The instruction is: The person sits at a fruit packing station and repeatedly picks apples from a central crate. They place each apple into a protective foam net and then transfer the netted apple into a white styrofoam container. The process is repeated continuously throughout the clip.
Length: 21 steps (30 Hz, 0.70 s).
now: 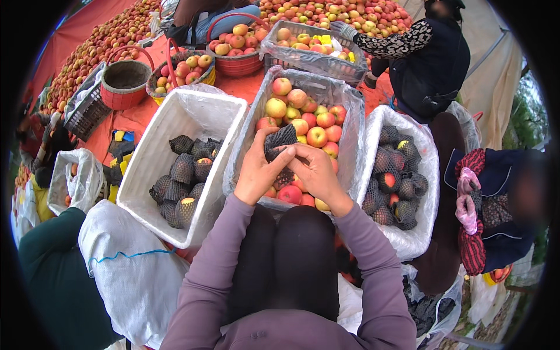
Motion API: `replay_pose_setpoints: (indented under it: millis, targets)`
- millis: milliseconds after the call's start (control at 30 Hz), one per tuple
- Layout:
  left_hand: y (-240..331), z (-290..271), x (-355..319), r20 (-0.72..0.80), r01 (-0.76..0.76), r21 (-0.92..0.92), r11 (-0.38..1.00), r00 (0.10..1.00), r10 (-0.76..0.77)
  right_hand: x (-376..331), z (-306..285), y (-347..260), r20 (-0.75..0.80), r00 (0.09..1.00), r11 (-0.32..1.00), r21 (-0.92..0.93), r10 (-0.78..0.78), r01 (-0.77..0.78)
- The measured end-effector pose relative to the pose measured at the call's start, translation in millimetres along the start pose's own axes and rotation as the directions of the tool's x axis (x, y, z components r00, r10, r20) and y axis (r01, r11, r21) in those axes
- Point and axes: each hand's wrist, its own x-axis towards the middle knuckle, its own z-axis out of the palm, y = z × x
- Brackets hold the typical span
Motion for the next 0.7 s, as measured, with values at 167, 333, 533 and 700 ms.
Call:
replay_pose_setpoints:
  millis: [167, 333, 533, 700]
  targets:
    - [15, 5, -8, -0.082, -0.168, -0.223, 0.96, 0.985, 0.153, 3, -9, -18, -0.203, 0.965, 0.986, -0.024, -0.165, 0.163]
    - [19, 1, -20, -0.208, -0.244, 0.327, 0.913, 0.924, 0.321, -13, -17, -24, 0.244, 0.775, 0.259, -0.848, -0.582, 0.462]
    - [23, 31, -32, 0.137, -0.425, 0.556, 0.715, 0.895, 0.425, -14, -59, -10, 0.529, 0.769, 0.672, 0.425, 0.36, -0.607]
    - [25, 39, -37, 0.193, -0.471, 0.56, 0.682, 0.874, 0.446, -3, -49, 1, 0.136, 0.984, 0.522, 0.834, 0.118, -0.178]
